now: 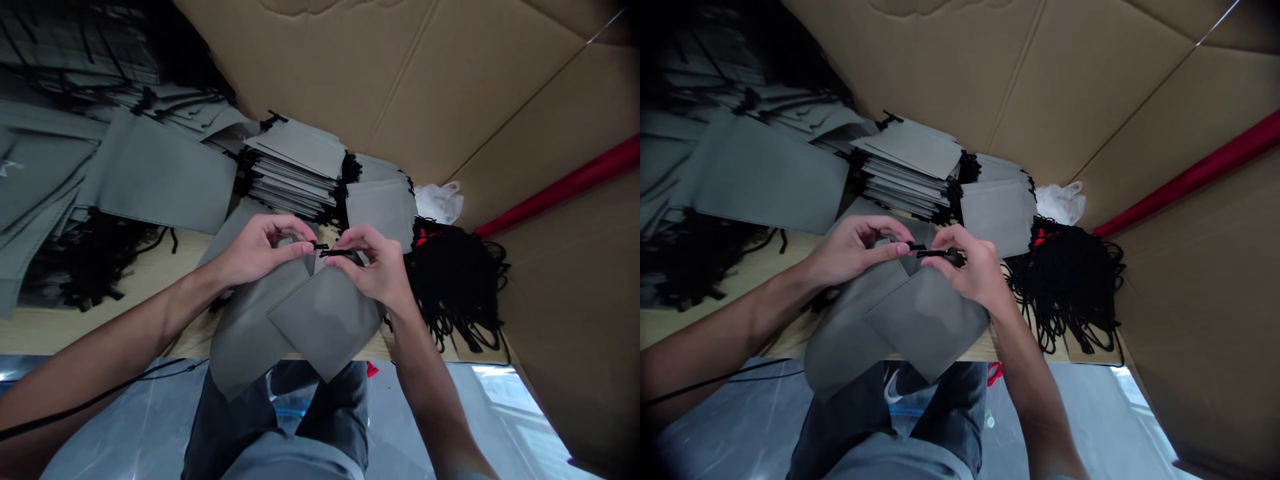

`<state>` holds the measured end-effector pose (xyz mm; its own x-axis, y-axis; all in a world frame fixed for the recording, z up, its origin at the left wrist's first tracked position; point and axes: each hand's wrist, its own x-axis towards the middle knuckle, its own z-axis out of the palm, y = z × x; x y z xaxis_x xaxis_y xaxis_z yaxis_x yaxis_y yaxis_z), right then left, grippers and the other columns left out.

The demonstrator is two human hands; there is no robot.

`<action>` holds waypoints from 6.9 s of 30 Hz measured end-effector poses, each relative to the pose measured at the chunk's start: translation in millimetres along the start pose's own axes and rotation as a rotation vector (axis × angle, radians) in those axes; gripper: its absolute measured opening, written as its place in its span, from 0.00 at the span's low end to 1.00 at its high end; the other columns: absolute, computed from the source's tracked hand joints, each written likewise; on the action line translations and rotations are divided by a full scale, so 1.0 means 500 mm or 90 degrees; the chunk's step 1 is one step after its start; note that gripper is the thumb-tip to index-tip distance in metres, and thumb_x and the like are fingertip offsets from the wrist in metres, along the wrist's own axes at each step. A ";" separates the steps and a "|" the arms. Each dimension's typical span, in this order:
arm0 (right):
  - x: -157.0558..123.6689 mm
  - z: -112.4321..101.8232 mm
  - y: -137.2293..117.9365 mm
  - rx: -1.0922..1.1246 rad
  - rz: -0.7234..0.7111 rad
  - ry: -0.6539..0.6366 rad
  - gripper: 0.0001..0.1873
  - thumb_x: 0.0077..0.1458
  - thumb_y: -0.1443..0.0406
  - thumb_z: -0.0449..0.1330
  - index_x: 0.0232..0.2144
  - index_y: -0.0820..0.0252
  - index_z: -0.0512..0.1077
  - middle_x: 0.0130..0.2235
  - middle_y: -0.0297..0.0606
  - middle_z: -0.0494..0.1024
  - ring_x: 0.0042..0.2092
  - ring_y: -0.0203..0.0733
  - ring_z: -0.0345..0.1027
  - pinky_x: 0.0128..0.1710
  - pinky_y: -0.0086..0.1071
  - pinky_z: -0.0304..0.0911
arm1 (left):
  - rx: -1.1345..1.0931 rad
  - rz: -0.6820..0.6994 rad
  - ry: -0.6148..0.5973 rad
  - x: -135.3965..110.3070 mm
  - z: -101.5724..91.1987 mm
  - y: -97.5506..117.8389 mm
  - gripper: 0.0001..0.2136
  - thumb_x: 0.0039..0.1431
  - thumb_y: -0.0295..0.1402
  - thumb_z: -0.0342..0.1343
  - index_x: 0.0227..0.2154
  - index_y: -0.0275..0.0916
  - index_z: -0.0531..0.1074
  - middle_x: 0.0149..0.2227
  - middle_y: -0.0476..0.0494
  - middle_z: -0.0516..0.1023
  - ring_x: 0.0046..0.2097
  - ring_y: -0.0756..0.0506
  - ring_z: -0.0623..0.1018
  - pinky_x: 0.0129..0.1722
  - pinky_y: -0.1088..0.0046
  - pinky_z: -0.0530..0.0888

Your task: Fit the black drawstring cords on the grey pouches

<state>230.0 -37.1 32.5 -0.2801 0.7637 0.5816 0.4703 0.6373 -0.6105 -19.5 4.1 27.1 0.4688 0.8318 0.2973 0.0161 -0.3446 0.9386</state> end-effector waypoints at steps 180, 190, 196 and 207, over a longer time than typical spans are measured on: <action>0.019 -0.116 0.050 0.231 0.279 -0.207 0.34 0.55 0.36 0.70 0.44 0.60 0.83 0.37 0.39 0.83 0.38 0.43 0.75 0.41 0.33 0.70 | -0.121 -0.206 -0.285 0.006 -0.065 0.030 0.12 0.56 0.37 0.73 0.43 0.43 0.84 0.35 0.45 0.86 0.30 0.48 0.82 0.28 0.78 0.76; 0.031 -0.025 0.029 0.274 0.283 -0.493 0.18 0.56 0.51 0.73 0.34 0.61 0.82 0.34 0.35 0.82 0.34 0.39 0.72 0.33 0.29 0.65 | -0.001 -0.188 -0.313 0.001 -0.051 -0.003 0.14 0.51 0.40 0.76 0.42 0.46 0.88 0.36 0.44 0.87 0.34 0.45 0.83 0.32 0.75 0.77; 0.026 -0.015 0.027 0.319 0.298 -0.377 0.29 0.62 0.41 0.65 0.33 0.63 0.81 0.30 0.36 0.79 0.31 0.36 0.68 0.30 0.29 0.63 | -0.027 -0.224 -0.293 0.000 -0.046 -0.007 0.12 0.49 0.41 0.77 0.34 0.43 0.86 0.32 0.46 0.85 0.31 0.47 0.80 0.29 0.75 0.74; 0.015 -0.022 0.023 0.356 0.300 -0.329 0.21 0.53 0.49 0.74 0.33 0.60 0.78 0.31 0.33 0.76 0.30 0.35 0.66 0.30 0.27 0.62 | -0.171 -0.277 -0.207 0.001 -0.055 0.012 0.25 0.56 0.61 0.68 0.39 0.41 0.85 0.35 0.41 0.86 0.33 0.45 0.82 0.32 0.73 0.77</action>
<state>242.5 -25.2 35.9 -0.5663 0.8237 -0.0275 0.1927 0.0999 -0.9762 -43.3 14.5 37.4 0.7164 0.6808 -0.1522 0.0628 0.1544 0.9860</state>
